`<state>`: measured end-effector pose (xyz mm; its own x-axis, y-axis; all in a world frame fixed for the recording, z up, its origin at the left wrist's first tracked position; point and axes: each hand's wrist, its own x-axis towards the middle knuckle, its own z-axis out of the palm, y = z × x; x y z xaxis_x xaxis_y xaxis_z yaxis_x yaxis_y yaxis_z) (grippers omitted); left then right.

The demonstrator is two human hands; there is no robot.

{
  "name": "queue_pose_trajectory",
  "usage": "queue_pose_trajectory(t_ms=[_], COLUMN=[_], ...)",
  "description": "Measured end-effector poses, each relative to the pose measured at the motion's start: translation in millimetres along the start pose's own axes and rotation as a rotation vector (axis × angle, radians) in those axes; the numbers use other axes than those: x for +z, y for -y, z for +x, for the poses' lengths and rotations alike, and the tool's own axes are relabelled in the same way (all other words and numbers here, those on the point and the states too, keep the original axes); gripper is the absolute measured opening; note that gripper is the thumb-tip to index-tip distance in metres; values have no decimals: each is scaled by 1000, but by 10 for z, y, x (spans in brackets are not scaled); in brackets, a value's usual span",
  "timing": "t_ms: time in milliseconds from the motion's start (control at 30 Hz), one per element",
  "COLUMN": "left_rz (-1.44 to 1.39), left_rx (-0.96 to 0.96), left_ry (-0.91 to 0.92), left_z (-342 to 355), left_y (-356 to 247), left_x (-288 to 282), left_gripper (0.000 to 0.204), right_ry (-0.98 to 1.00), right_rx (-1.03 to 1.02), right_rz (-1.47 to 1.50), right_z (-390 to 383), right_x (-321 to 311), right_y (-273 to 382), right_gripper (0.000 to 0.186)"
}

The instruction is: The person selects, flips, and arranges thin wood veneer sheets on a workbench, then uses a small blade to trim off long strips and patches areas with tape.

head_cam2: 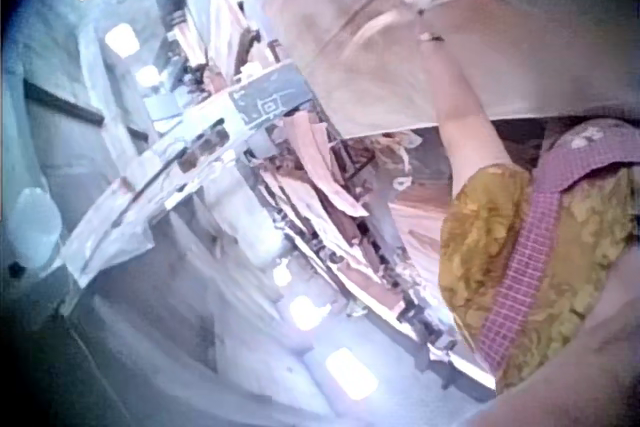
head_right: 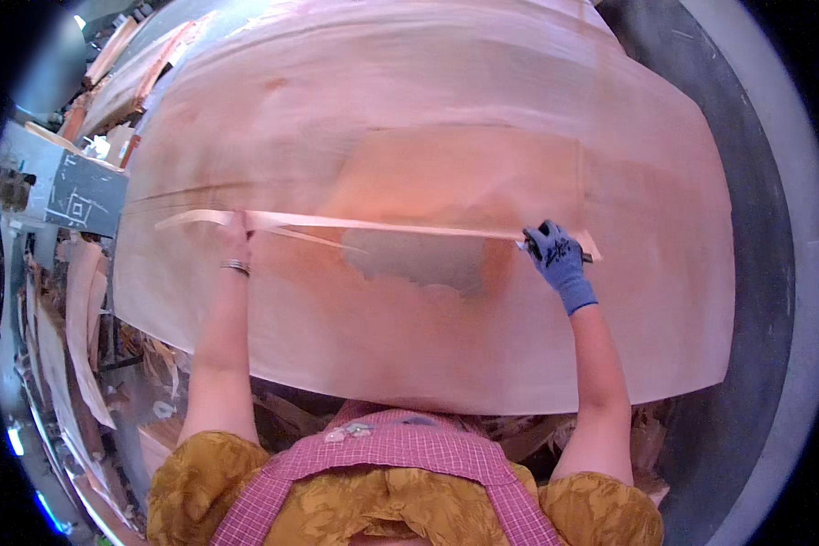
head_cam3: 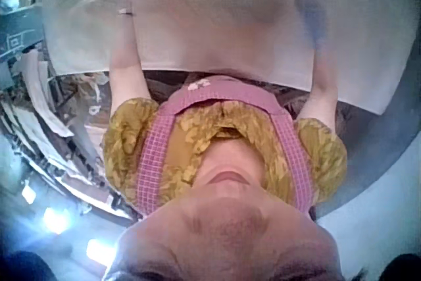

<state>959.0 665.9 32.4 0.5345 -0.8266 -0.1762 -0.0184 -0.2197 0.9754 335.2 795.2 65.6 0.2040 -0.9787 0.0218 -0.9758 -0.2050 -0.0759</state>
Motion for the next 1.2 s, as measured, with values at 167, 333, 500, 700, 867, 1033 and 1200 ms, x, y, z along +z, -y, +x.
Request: queue_pose_trajectory(t_ms=[167,333,500,700,867,1033,1200], left_rz=[178,150,204,208,672,918,940], left_rx=[-1,46,38,106,29,935,767], left_ry=[-162,-262,-291,-271,-718,329,395], left_z=[44,205,335,355,-49,-1140,-1124], left_y=[-35,430,653,673,248,186,545], left_x=[-54,-472,-606,-865,-448,670,926], left_gripper=[22,19,17,20,49,78,81], right_ry=[-7,112,217,347,175,133,-161], right_rx=[-97,-134,-204,94,302,352,39], right_rz=[52,22,-30,402,296,577,472], right_z=[-98,-380,-426,-202,-185,-80,546], right_x=[-54,293,345,-12,309,482,449], right_y=[341,719,960,1291,1107,1123,1604], right_gripper=[31,38,40,61,73,74,48])
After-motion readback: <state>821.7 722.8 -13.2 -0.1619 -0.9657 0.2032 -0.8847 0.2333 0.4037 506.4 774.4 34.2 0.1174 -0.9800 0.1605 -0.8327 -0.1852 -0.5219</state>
